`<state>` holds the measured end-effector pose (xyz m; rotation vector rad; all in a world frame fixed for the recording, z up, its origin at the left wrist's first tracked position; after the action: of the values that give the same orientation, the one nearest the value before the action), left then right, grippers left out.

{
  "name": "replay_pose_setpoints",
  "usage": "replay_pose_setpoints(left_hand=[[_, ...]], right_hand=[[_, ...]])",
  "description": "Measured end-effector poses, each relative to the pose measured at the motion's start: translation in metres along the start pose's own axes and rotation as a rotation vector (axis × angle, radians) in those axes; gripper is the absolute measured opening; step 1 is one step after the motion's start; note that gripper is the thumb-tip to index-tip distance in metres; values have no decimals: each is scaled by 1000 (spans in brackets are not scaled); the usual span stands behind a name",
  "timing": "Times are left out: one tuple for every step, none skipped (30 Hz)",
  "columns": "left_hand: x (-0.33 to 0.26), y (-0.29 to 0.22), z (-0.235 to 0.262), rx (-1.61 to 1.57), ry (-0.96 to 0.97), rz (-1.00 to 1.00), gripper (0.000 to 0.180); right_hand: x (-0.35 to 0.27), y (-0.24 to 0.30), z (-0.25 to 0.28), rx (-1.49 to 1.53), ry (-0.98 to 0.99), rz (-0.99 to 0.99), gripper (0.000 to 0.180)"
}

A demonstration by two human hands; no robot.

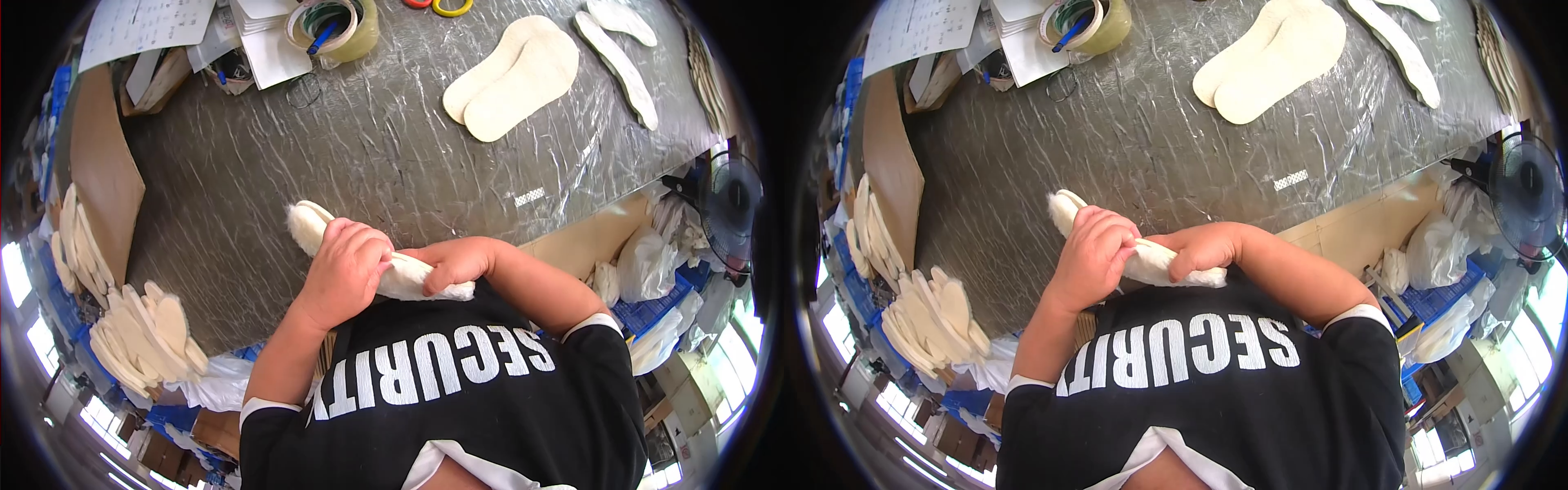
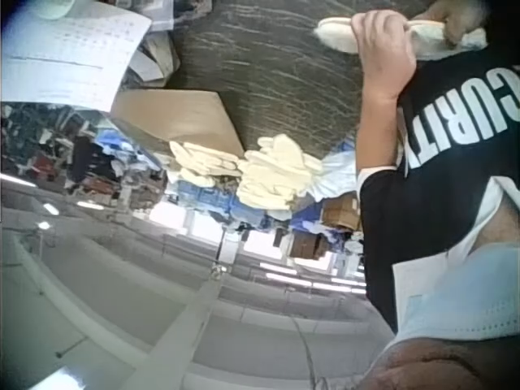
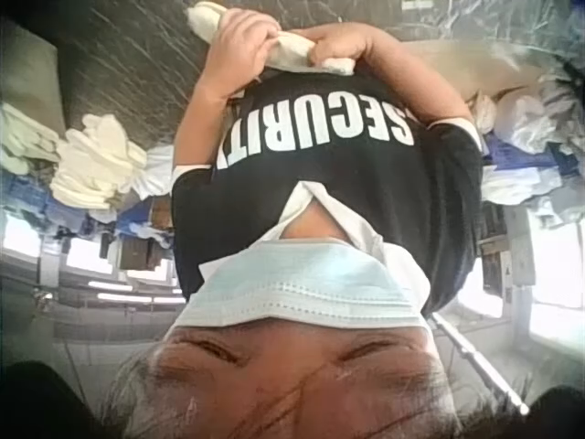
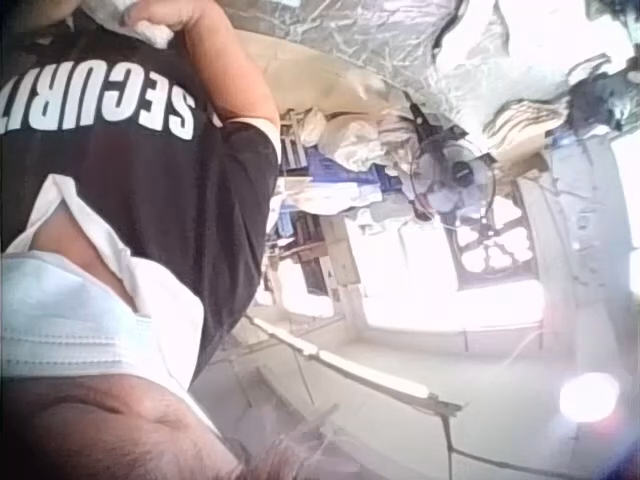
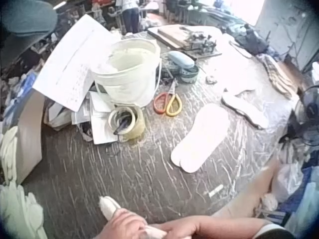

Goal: Attaching a white lining material to shoe insoles and inspecting the bond.

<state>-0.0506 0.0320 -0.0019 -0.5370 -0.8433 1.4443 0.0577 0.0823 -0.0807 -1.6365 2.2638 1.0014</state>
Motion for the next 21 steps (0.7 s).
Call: replay_pose_setpoints(left_hand=[[0,-1,-1,-1,2,-3,16],[0,-2,-2,19,0,2,16],[0,-3,-3,39,-2,7,15],[-1,-2,-5,41,-2,8,15],[-2,-2,-6,48,-15,10,15],[-4,-1,-7,55,-29,12,15],[-5,-1,-7,58,-29,13,15],[-5,0,-8,41,-28,7,17],[-5,1,-8,26,-28,3,19],[-5,1,-4,26,-28,2,19],[-5,5,5,38,-40,41,24],[-7,9,13,50,-51,80,30],[-10,15,19,92,6,93,36],[-15,18,24,97,5,98,36],[-19,21,26,126,19,92,34],[-22,21,28,155,33,86,32],[-21,20,28,166,20,101,28],[-20,20,27,167,19,102,28],[-19,19,27,198,3,89,26],[-18,17,27,229,-12,75,25],[-20,18,25,230,-12,75,25]], right_hand=[[-3,4,1,-112,-44,14,76],[-6,10,0,-227,-84,28,72],[-11,16,2,-333,-168,22,68],[-19,24,2,-438,-252,17,64],[-31,35,1,-493,-421,48,48],[-29,34,-2,-494,-421,50,48],[-29,38,3,-710,-628,54,42],[-32,43,6,-922,-838,56,35],[-35,48,4,-890,-923,69,24],[-35,48,3,-890,-924,70,24],[-36,46,5,-928,-949,41,24],[-37,45,7,-964,-974,12,25],[-39,43,8,-961,-974,9,25],[-41,44,8,-957,-977,12,25],[-42,45,8,-953,-980,15,24],[-41,46,7,-956,-976,18,24],[-41,46,7,-952,-976,8,24],[-40,46,8,-949,-977,-3,24],[-39,45,8,-951,-975,-3,24],[-40,45,10,-929,-984,15,23],[-40,44,11,-907,-993,33,23]])
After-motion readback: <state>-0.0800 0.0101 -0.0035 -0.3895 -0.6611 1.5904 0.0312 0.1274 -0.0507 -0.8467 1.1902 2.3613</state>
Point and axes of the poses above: each hand's wrist, its own x-axis towards the middle knuckle, its own z-axis out of the back of the hand, y = z × x, the point moved 7 cm from there along x, towards the middle knuckle, and after that the axes turned 15 degrees about -z, right-handed, at the moved point
